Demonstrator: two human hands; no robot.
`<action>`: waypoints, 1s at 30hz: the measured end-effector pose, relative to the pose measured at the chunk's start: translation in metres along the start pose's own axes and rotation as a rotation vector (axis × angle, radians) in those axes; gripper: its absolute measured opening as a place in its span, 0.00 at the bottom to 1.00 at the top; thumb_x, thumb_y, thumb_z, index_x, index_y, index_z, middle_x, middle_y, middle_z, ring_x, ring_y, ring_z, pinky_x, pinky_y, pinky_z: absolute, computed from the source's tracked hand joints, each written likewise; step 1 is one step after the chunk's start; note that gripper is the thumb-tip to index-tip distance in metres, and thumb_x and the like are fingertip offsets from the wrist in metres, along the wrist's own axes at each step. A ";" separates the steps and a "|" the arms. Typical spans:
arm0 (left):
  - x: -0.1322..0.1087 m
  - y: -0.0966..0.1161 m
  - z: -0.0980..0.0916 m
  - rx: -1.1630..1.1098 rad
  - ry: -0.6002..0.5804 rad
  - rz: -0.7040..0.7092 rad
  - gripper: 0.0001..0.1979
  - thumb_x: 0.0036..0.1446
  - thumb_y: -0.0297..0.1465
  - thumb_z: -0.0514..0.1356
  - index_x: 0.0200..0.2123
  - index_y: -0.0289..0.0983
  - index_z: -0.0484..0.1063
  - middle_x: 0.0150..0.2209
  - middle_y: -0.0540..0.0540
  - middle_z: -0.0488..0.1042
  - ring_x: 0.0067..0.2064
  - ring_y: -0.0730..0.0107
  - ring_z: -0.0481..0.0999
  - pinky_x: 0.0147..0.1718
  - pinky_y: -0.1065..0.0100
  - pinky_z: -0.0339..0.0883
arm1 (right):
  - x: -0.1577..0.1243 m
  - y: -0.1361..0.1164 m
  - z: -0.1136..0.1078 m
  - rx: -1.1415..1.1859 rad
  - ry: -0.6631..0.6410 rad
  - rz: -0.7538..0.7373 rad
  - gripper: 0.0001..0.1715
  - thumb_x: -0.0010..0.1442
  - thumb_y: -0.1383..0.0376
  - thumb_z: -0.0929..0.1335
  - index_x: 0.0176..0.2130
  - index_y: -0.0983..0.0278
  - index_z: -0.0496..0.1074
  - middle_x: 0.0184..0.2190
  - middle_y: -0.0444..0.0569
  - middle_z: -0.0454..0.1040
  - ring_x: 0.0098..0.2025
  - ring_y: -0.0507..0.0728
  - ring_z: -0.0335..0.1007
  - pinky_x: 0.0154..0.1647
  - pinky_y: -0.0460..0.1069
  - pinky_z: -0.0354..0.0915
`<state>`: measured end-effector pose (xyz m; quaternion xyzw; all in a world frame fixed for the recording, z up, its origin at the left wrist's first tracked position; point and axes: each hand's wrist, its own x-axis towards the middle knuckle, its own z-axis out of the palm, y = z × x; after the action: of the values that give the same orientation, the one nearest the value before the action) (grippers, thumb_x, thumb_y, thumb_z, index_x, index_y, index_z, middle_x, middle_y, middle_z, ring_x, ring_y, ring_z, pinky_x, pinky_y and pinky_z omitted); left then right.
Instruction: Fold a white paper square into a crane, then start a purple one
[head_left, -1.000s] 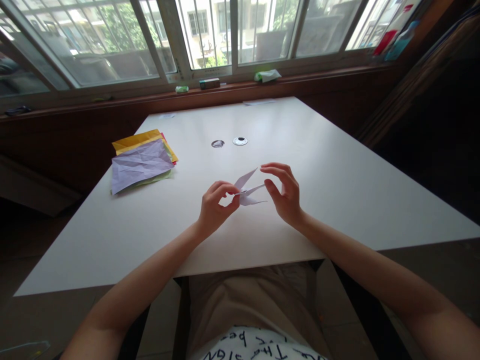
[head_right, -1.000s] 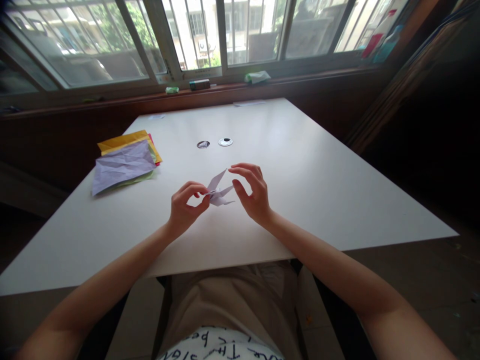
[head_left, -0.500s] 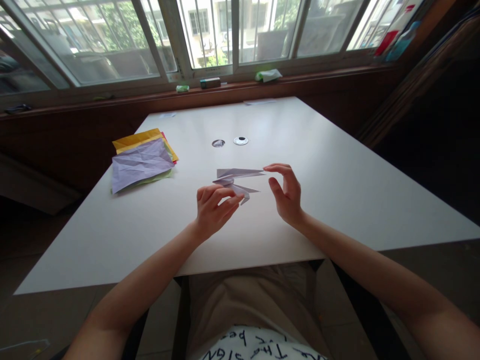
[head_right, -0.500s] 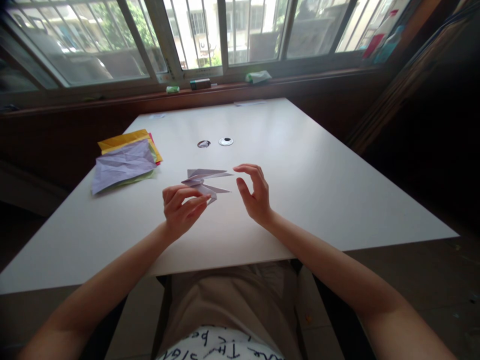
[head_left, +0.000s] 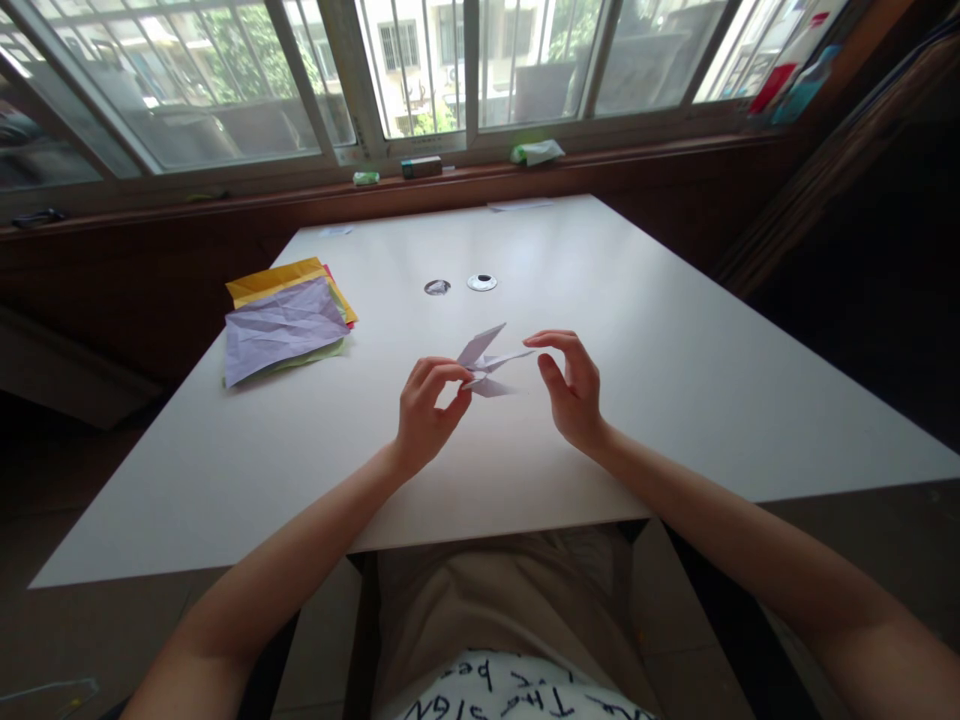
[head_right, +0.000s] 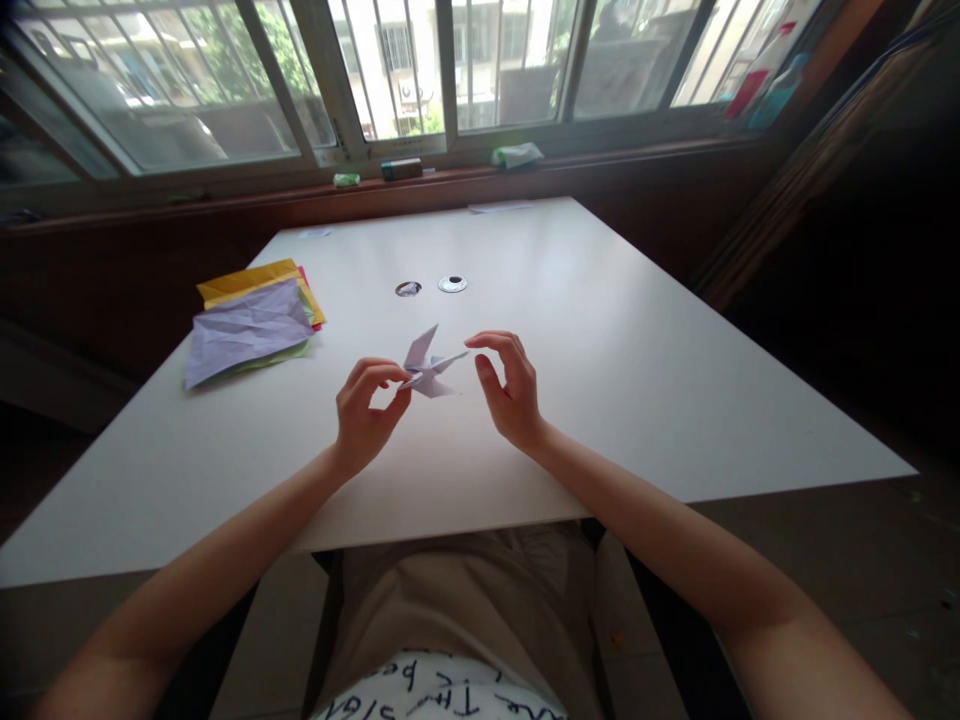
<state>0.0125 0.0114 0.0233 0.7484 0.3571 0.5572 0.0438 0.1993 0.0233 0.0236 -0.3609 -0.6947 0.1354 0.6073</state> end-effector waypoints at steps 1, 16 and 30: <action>0.001 -0.002 0.002 -0.060 -0.014 -0.086 0.00 0.53 0.29 0.57 0.31 0.38 0.67 0.31 0.48 0.70 0.32 0.73 0.69 0.29 0.71 0.63 | 0.000 0.000 0.000 0.005 -0.009 0.008 0.09 0.61 0.63 0.59 0.41 0.60 0.65 0.39 0.50 0.69 0.45 0.56 0.66 0.49 0.56 0.62; -0.003 -0.026 0.013 -0.319 -0.331 -0.578 0.09 0.49 0.37 0.60 0.29 0.36 0.70 0.29 0.49 0.71 0.31 0.74 0.70 0.28 0.73 0.64 | 0.001 0.015 0.009 -0.224 -0.305 0.103 0.05 0.51 0.69 0.65 0.25 0.63 0.65 0.24 0.43 0.69 0.29 0.52 0.64 0.32 0.49 0.61; 0.000 -0.023 0.014 -0.529 -0.149 -0.779 0.11 0.47 0.36 0.62 0.33 0.36 0.72 0.34 0.48 0.72 0.31 0.75 0.73 0.32 0.70 0.70 | 0.001 0.011 0.009 -0.121 -0.269 0.113 0.03 0.53 0.67 0.67 0.27 0.63 0.70 0.28 0.46 0.70 0.29 0.51 0.67 0.30 0.48 0.65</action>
<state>0.0134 0.0326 0.0074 0.5599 0.4527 0.5159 0.4641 0.1943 0.0337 0.0155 -0.4138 -0.7553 0.1744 0.4773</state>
